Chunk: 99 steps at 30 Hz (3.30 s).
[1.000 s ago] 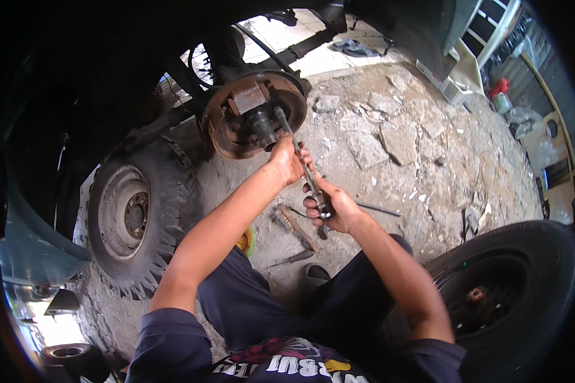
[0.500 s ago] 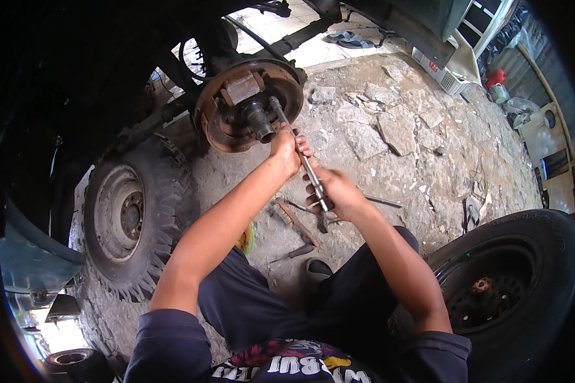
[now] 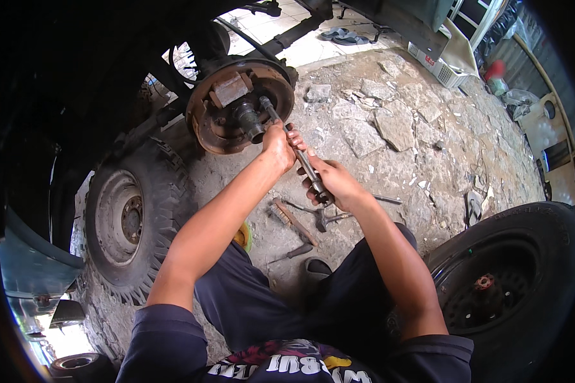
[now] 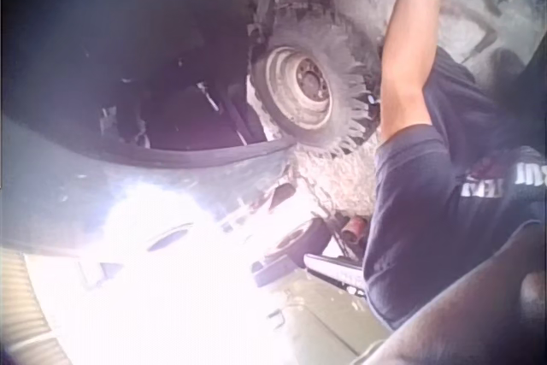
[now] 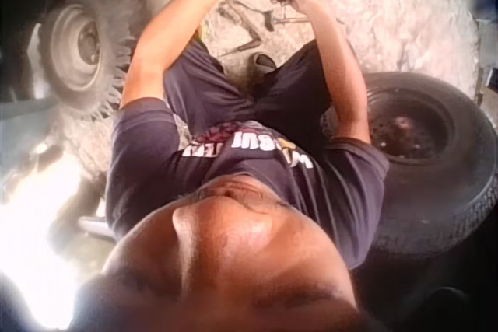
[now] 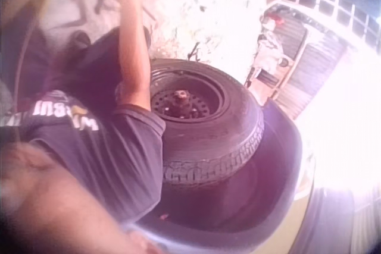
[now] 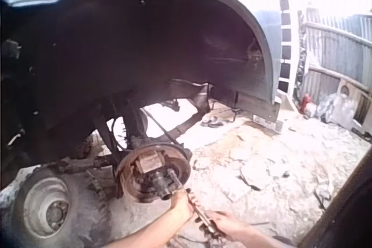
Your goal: The person uses a lug wrench to loosen and remove bolts from a vehicle's brake drum assembly.
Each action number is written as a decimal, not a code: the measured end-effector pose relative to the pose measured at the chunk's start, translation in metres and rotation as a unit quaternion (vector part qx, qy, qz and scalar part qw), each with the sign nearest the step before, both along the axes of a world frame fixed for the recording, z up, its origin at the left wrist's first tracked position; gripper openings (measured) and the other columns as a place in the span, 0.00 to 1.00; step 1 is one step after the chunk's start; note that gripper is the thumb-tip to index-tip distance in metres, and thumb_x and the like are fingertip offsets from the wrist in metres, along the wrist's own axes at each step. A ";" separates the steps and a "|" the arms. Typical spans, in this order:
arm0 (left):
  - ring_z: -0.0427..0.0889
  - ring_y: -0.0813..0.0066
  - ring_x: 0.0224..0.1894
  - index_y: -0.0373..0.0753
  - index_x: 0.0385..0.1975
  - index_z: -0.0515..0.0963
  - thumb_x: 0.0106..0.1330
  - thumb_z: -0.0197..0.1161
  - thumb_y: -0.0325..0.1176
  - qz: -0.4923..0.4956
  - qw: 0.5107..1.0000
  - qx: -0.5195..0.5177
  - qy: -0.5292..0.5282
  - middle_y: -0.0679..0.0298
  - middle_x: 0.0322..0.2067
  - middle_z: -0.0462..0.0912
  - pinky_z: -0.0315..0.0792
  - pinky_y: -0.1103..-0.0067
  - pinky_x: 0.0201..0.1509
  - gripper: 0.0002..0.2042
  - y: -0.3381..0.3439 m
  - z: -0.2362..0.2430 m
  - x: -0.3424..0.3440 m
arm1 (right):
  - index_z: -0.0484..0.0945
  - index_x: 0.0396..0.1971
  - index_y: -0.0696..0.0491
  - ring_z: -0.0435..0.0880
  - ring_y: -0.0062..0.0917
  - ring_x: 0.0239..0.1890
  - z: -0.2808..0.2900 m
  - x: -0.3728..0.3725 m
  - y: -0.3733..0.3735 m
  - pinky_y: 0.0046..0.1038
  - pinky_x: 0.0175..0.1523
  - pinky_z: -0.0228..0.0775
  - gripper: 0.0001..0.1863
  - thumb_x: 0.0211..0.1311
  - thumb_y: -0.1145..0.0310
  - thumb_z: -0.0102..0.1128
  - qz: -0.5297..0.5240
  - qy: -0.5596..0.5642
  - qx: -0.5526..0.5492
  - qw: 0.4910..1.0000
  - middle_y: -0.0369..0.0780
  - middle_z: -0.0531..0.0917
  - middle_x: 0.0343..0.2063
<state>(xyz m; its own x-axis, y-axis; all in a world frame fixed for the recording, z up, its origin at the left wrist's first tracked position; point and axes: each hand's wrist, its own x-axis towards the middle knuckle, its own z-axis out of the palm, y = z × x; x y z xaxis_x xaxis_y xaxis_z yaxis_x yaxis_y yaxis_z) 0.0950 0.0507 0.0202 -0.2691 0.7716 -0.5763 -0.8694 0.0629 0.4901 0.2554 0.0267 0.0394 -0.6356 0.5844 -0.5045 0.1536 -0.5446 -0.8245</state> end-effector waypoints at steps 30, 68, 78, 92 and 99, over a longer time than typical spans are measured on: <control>0.82 0.57 0.46 0.34 0.43 0.66 0.74 0.45 0.34 -0.099 0.989 0.043 0.104 0.50 0.43 0.79 0.73 0.59 0.52 0.09 -0.028 -0.017 -0.001 | 0.83 0.32 0.62 0.74 0.16 0.23 -0.001 0.011 0.015 0.21 0.30 0.65 0.13 0.65 0.65 0.59 0.183 -0.110 0.253 0.944 0.35 0.81 0.20; 0.83 0.67 0.37 0.35 0.39 0.74 0.67 0.62 0.38 -0.108 0.980 0.046 0.163 0.59 0.34 0.80 0.81 0.70 0.42 0.12 -0.045 -0.003 -0.012 | 0.75 0.39 0.68 0.85 0.30 0.28 0.017 -0.004 0.007 0.29 0.28 0.76 0.19 0.61 0.66 0.65 0.017 -0.012 -0.002 1.000 0.49 0.83 0.29; 0.82 0.64 0.38 0.33 0.37 0.73 0.67 0.61 0.33 -0.134 0.973 0.029 0.185 0.57 0.34 0.80 0.80 0.69 0.45 0.10 -0.046 -0.005 -0.013 | 0.74 0.40 0.68 0.85 0.30 0.27 0.002 -0.006 0.008 0.28 0.29 0.79 0.22 0.58 0.64 0.68 0.005 -0.039 0.088 0.995 0.49 0.83 0.29; 0.79 0.70 0.35 0.35 0.33 0.75 0.68 0.58 0.32 -0.116 0.972 0.025 0.201 0.62 0.31 0.78 0.77 0.69 0.43 0.07 -0.048 0.006 -0.016 | 0.79 0.30 0.67 0.80 0.23 0.22 0.006 -0.008 0.006 0.27 0.28 0.79 0.15 0.60 0.66 0.65 -0.014 -0.025 0.074 0.997 0.41 0.81 0.22; 0.77 0.69 0.35 0.35 0.37 0.74 0.66 0.62 0.32 -0.120 0.981 0.024 0.152 0.62 0.33 0.76 0.76 0.68 0.48 0.08 -0.046 0.006 -0.014 | 0.76 0.36 0.68 0.80 0.24 0.23 -0.001 -0.009 0.005 0.26 0.26 0.75 0.15 0.63 0.68 0.62 -0.023 -0.043 0.157 0.986 0.42 0.81 0.26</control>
